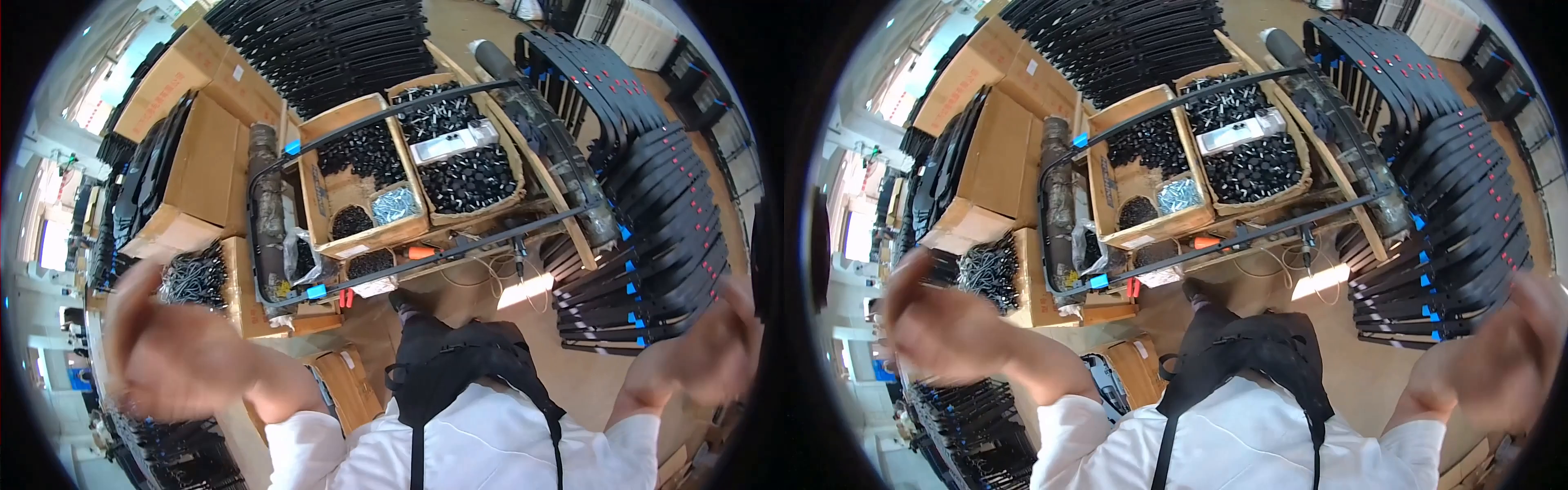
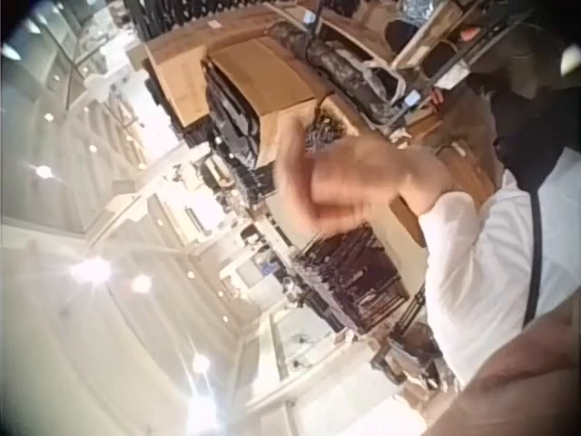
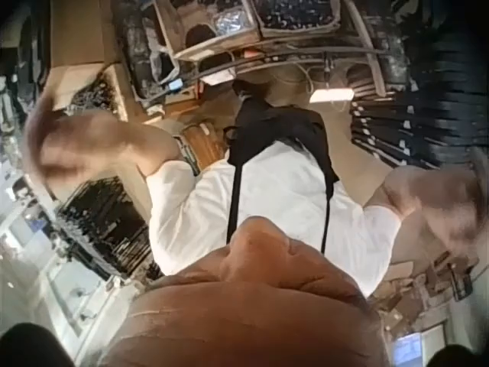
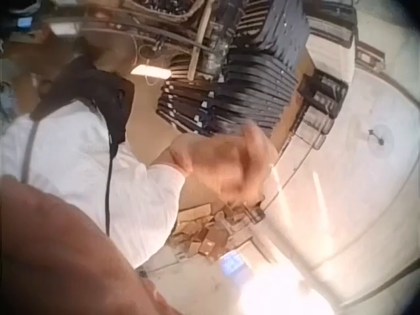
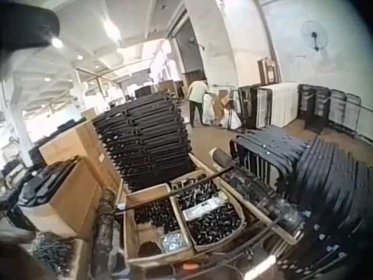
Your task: Assembling plastic covers and electrical wiring onto a metal frame using an electric screwdriver in a factory setting.
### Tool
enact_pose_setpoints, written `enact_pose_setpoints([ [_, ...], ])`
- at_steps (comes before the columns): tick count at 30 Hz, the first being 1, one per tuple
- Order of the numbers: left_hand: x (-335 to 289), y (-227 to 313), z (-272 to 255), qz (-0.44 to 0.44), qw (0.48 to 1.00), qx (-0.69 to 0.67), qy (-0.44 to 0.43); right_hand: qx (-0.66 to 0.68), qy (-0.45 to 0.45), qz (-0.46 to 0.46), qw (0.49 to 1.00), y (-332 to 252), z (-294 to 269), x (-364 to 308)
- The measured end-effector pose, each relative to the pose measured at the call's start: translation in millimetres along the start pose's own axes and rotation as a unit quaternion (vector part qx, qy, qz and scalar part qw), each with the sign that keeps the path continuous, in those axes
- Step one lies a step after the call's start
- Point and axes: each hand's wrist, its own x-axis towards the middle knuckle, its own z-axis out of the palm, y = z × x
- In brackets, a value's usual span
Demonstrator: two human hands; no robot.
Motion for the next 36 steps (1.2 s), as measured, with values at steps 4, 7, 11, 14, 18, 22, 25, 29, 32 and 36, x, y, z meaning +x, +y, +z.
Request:
enact_pose_setpoints([
  [4, -170, -32, 23, -0.398, 0.847, 0.141, -0.323, -0.090, -0.292, 0.368, 0.878, 87, 52, -144],
  [7, -264, -17, -41, -0.490, 0.592, 0.124, -0.628, -0.087, -0.558, 0.346, 0.749, 115, 35, -284],
  [11, -277, 18, -33, -0.502, 0.621, 0.086, -0.595, -0.023, -0.676, 0.453, 0.581, 97, 10, -381],
  [14, -280, 13, -16, -0.495, 0.644, 0.040, -0.582, 0.025, -0.750, 0.394, 0.531, 85, 55, -358],
  [18, -275, -27, 19, -0.475, 0.671, -0.013, -0.570, 0.040, -0.731, 0.380, 0.566, 94, 117, -331],
  [22, -327, -133, 84, -0.365, 0.783, -0.044, -0.502, -0.009, -0.639, 0.424, 0.642, 89, 158, -304],
  [25, -373, -231, 165, -0.400, 0.765, -0.014, -0.504, -0.038, -0.628, 0.456, 0.629, 66, 158, -295],
  [29, -442, -345, 272, -0.330, 0.778, 0.048, -0.533, -0.101, -0.643, 0.499, 0.573, 16, 145, -304],
  [32, -466, -397, 345, -0.323, 0.710, 0.080, -0.621, -0.129, -0.552, 0.655, 0.500, -38, 132, -301],
  [36, -488, -438, 397, -0.265, 0.754, 0.160, -0.580, -0.122, -0.516, 0.687, 0.497, -83, 48, -403],
])
